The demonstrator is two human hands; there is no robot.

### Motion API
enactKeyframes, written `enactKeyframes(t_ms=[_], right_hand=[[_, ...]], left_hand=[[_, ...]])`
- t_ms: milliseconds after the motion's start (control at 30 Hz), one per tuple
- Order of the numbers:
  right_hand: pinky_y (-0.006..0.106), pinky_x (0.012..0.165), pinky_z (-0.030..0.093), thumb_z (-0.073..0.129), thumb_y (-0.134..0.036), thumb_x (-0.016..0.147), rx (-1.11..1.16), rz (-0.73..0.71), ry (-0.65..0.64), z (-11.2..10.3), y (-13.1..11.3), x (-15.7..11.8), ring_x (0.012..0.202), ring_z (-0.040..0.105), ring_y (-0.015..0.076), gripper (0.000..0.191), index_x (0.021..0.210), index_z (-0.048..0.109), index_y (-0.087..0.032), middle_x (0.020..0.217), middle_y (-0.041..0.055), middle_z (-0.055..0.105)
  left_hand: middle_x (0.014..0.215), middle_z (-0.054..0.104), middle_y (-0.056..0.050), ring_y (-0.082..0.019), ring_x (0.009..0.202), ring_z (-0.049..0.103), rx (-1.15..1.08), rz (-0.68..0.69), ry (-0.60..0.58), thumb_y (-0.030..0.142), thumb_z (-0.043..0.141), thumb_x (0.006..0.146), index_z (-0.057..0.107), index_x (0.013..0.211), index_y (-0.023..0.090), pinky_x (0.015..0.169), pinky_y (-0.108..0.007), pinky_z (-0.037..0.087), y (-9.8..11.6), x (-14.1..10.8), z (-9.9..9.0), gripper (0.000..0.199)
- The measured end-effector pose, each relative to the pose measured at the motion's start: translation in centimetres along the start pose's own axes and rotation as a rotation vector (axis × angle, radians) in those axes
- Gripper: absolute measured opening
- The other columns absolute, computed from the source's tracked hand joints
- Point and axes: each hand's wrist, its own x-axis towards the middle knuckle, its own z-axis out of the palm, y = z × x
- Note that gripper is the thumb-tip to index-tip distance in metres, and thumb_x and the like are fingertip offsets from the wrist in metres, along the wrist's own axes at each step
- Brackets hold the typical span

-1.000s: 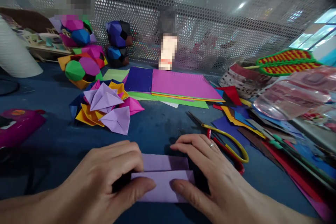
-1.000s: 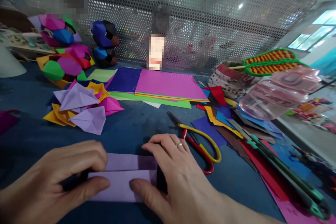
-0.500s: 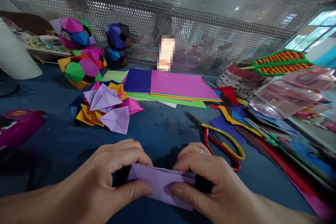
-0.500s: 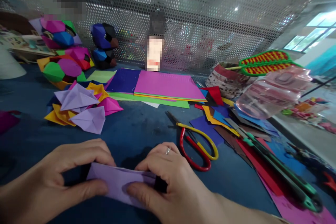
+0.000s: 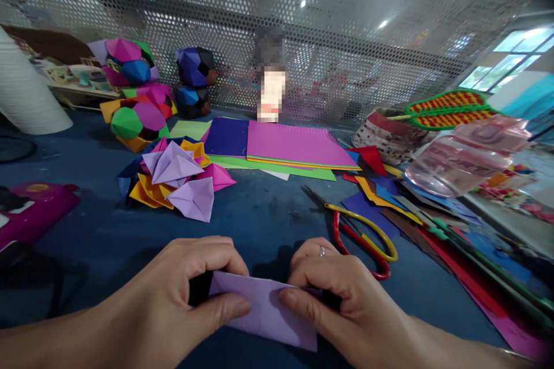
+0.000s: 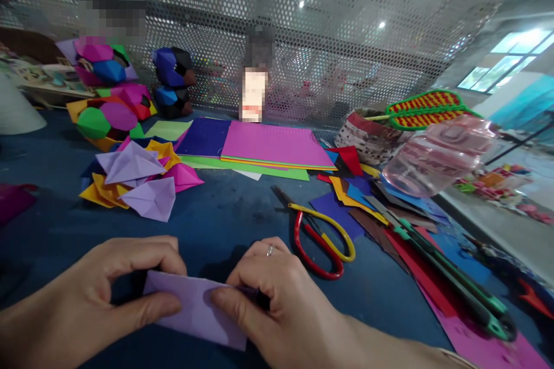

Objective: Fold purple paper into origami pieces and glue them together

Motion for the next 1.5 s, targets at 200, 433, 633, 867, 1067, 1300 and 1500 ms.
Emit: enactKeyframes(t_ms=[200, 433, 633, 867, 1067, 1300, 1500], right_hand=[[0.026, 0.073, 0.041, 0.054, -0.029, 0.095, -0.007, 0.026, -0.023, 0.0, -0.2, 0.0, 0.073, 0.055, 0.0099, 0.025, 0.072, 0.060, -0.018, 0.072, -0.0020, 0.059], [0.027, 0.077, 0.040, 0.053, -0.026, 0.095, -0.025, -0.015, -0.029, 0.0, -0.4, 0.2, 0.070, 0.054, 0.0095, 0.026, 0.072, 0.060, -0.018, 0.069, -0.0025, 0.059], [0.029, 0.074, 0.040, 0.056, -0.027, 0.093, -0.113, -0.025, 0.034, 0.3, -0.3, 0.2, 0.074, 0.052, 0.0135, 0.023, 0.073, 0.062, -0.019, 0.066, -0.0011, 0.057], [0.027, 0.068, 0.041, 0.061, -0.021, 0.089, -0.130, 0.088, 0.079, 0.7, -0.2, 0.3, 0.079, 0.053, 0.0143, 0.006, 0.082, 0.061, -0.021, 0.081, 0.0003, 0.059], [0.028, 0.073, 0.039, 0.061, -0.016, 0.089, -0.154, -0.030, 0.071, 0.6, -0.2, 0.8, 0.078, 0.050, 0.0131, 0.013, 0.077, 0.057, -0.019, 0.076, -0.0022, 0.058], [0.028, 0.075, 0.038, 0.060, -0.011, 0.088, -0.217, -0.045, 0.052, 0.9, -0.2, 1.2, 0.078, 0.049, 0.0132, 0.015, 0.075, 0.056, -0.018, 0.074, -0.0023, 0.057], [0.030, 0.076, 0.037, 0.059, -0.008, 0.087, -0.262, -0.023, 0.045, 1.1, -0.2, 1.1, 0.081, 0.047, 0.0147, 0.016, 0.076, 0.053, -0.019, 0.078, -0.0016, 0.057]], left_hand=[[0.072, 0.065, 0.007, -0.011, 0.061, 0.059, 0.017, -0.005, 0.030, 0.013, 0.062, 0.075, 0.064, 0.083, 0.025, 0.054, -0.018, 0.045, 0.1, -0.4, 0.0, 0.015], [0.069, 0.066, 0.006, -0.010, 0.062, 0.059, 0.052, -0.107, -0.043, 0.025, 0.058, 0.085, 0.065, 0.079, 0.024, 0.056, -0.019, 0.042, 0.8, -0.3, 0.0, 0.010], [0.069, 0.064, 0.007, -0.009, 0.063, 0.056, 0.098, -0.164, -0.060, 0.026, 0.054, 0.087, 0.063, 0.075, 0.023, 0.059, -0.020, 0.040, 1.1, -0.2, 0.1, 0.015], [0.068, 0.063, 0.007, -0.009, 0.062, 0.056, 0.132, -0.111, -0.054, 0.024, 0.052, 0.088, 0.062, 0.074, 0.023, 0.058, -0.021, 0.039, 0.7, -0.1, 0.2, 0.017], [0.073, 0.060, 0.005, -0.010, 0.070, 0.056, 0.169, -0.013, -0.048, 0.019, 0.050, 0.090, 0.060, 0.076, 0.022, 0.063, -0.023, 0.040, 0.3, 0.0, 0.3, 0.016], [0.079, 0.056, 0.001, -0.014, 0.076, 0.053, 0.268, 0.079, -0.022, 0.013, 0.047, 0.089, 0.055, 0.076, 0.019, 0.067, -0.028, 0.043, 0.0, 0.3, 0.5, 0.017], [0.097, 0.063, -0.005, -0.020, 0.090, 0.059, 0.532, 0.250, 0.096, 0.015, 0.047, 0.090, 0.059, 0.093, 0.020, 0.076, -0.033, 0.049, 0.2, -0.6, 0.8, 0.014]])
